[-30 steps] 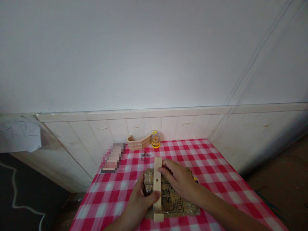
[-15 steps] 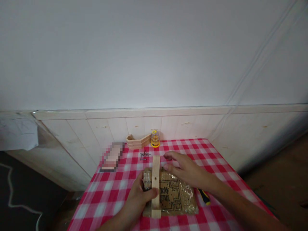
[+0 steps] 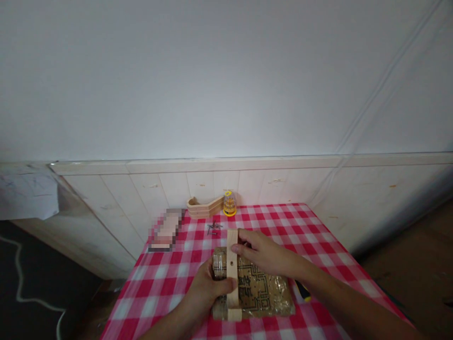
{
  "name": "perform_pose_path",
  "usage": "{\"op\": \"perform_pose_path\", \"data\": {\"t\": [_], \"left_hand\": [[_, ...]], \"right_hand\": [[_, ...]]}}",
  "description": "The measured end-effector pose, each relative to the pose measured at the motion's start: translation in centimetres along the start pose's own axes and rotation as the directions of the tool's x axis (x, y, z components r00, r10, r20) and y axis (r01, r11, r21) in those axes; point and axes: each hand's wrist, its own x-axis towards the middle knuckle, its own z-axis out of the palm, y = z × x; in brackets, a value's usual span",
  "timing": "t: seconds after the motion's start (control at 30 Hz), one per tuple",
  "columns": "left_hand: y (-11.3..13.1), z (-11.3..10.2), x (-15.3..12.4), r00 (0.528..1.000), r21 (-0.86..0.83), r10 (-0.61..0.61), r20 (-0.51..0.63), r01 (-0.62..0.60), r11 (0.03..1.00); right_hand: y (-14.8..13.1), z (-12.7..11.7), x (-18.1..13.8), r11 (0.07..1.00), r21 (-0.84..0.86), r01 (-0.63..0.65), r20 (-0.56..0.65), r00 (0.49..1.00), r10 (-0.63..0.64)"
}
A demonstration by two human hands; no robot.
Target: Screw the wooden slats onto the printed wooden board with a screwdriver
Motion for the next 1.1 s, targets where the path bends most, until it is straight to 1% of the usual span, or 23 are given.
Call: {"op": "perform_pose_path", "data": {"t": [0.07, 0.13, 0.23, 0.33, 0.43, 0.53, 0.67, 0.77, 1.1], "left_hand": [[0.0, 0.1, 0.0, 1.0, 0.005, 0.007, 0.001, -0.007, 1.0], [0.1, 0.2, -0.1, 1.0, 0.011, 0.013, 0.007, -0.014, 1.0], [0.4, 0.3, -0.3, 1.0, 0.018, 0.018, 0.018, -0.018, 1.0], [0.7, 0.4, -0.4, 0.999, 0.041, 0.021, 0.032, -0.022, 0.999], [1.0, 0.5, -0.5, 1.0, 0.052, 0.003, 0.02, -0.004, 0.999], [1.2, 0.7, -0.6, 1.0, 0.049, 0.002, 0.006, -0.003, 0.999], [1.2, 0.7, -0.5, 1.0, 0.049, 0.022, 0.011, -0.023, 0.999], [1.0, 0.5, -0.4, 1.0, 0.067, 0.027, -0.01, -0.027, 0.997], [-0.2, -0.8, 0.3, 0.999, 0.126, 0.048, -0.004, -0.047, 0.991]], "right_hand": [[-0.2, -0.2, -0.1, 1.0, -0.013, -0.001, 0.016, 1.0, 0.001], [-0.3, -0.3, 0.0, 1.0, 0.028, -0.01, 0.057, 0.998, 0.009], [-0.4, -0.8, 0.3, 0.983, 0.175, -0.054, 0.121, 0.992, 0.033], [-0.5, -1.9, 0.6, 0.937, 0.329, -0.119, 0.185, 0.981, 0.059], [-0.8, -2.8, 0.7, 0.911, 0.39, -0.136, 0.193, 0.979, 0.064], [-0.8, -2.6, 0.7, 0.935, 0.34, -0.095, 0.16, 0.986, 0.042], [-0.5, -0.9, 0.7, 0.972, 0.226, -0.066, 0.12, 0.992, 0.04], [-0.4, 0.0, 0.7, 0.985, 0.165, -0.048, 0.098, 0.995, 0.032], [0.0, 0.2, 0.8, 0.982, 0.182, -0.048, 0.101, 0.994, 0.03]]}}
